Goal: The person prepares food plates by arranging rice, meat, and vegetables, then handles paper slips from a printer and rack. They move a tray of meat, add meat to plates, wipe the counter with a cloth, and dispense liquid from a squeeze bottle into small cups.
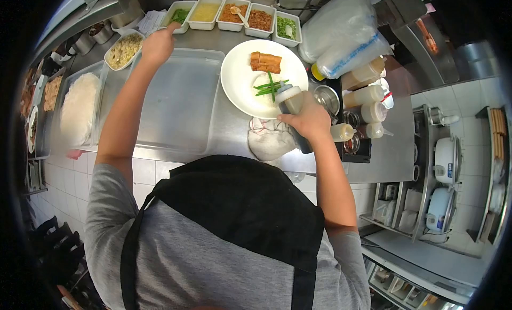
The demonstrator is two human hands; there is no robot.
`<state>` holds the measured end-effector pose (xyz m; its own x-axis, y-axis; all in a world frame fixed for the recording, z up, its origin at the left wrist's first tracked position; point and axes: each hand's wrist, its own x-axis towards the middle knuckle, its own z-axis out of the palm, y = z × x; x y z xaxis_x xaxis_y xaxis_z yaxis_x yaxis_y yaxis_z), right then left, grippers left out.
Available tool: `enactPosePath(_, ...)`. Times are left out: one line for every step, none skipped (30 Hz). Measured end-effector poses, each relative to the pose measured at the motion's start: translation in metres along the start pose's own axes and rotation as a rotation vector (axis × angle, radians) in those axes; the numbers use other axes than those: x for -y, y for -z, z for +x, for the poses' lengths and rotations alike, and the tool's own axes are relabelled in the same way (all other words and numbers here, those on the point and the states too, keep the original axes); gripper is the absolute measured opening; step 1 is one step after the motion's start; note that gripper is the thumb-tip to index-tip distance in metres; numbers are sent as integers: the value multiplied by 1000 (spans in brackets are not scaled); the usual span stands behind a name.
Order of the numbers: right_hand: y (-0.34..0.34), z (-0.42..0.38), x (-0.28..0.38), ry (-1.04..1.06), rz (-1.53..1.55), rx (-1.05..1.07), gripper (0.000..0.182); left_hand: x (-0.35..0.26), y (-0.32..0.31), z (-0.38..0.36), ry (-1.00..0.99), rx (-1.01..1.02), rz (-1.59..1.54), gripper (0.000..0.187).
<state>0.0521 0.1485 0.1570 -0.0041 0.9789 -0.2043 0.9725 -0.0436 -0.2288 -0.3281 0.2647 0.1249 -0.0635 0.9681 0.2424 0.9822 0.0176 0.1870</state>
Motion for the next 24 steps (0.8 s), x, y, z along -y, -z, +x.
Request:
enactPosePath(0,0,-1,7,30,-12,79,-6,8,-5,44,67,-2,39)
enactPosePath(-1,-1,-4,14,60,-26,80,-9,10,-8,56,64,-32,39)
enactPosePath(-2,-1,-7,21,91,-41,81,-12,13,-11,68,60,-62,40)
enactPosePath(-1,-1,-9,47,188,-63,80,-16,15,-13,76,56,-92,40)
enactPosePath(-1,-1,-12,73,288,-87,80,-15,12,-17,-75,-106,-121,39)
enactPosePath(-1,-2,-15,95,390,-115,79,-11,3,-22,-234,-268,-150,37)
enactPosePath(-4,-1,-19,151,543,-131,77,-10,-4,-24,-404,-433,-183,36)
enactPosePath(-8,2,-24,206,695,-162,76,-17,-4,-28,-407,-413,-258,32)
enactPosePath(-7,2,-27,265,844,-205,74,-25,-3,-37,-418,-393,-336,28)
enactPosePath(3,-7,-22,303,928,-289,72,-33,-4,-48,-333,-186,-532,26)
enactPosePath(12,-17,-19,276,1013,-312,73,-41,-7,-61,-242,32,-710,26)
enactPosePath(19,-24,-22,339,1116,-352,73,-49,-13,-74,-6,368,-983,17)
enactPosePath(26,-32,-27,410,1216,-387,73,-70,-4,-99,61,441,-1187,18)
enactPosePath(39,-47,-32,444,1269,-450,72,-85,-4,-121,112,536,-1397,21)
enactPosePath(45,-55,-44,458,1286,-506,70,-98,-10,-141,174,635,-1605,23)
enactPosePath(54,-68,-58,442,1402,-454,69,-111,-15,-158,283,664,-1705,17)
enactPosePath(65,-81,-75,426,1517,-391,68,-123,-21,-171,401,690,-1803,11)
enactPosePath(78,-89,-92,409,1533,-390,67,-135,-26,-178,476,637,-1815,9)
enactPosePath(89,-97,-110,392,1549,-383,66,-146,-32,-184,557,578,-1826,9)
enactPosePath(101,-101,-125,354,1519,-397,66,-155,-40,-191,638,507,-1838,11)
enactPosePath(112,-99,-139,343,1488,-406,66,-161,-60,-196,641,488,-1890,12)
enactPosePath(120,-89,-153,363,1402,-453,69,-163,-77,-194,623,432,-1949,15)
enactPosePath(125,-75,-165,409,1321,-504,72,-170,-80,-190,638,471,-1904,20)
enactPosePath(130,-62,-175,465,1247,-476,77,-171,-101,-187,623,494,-1950,28)
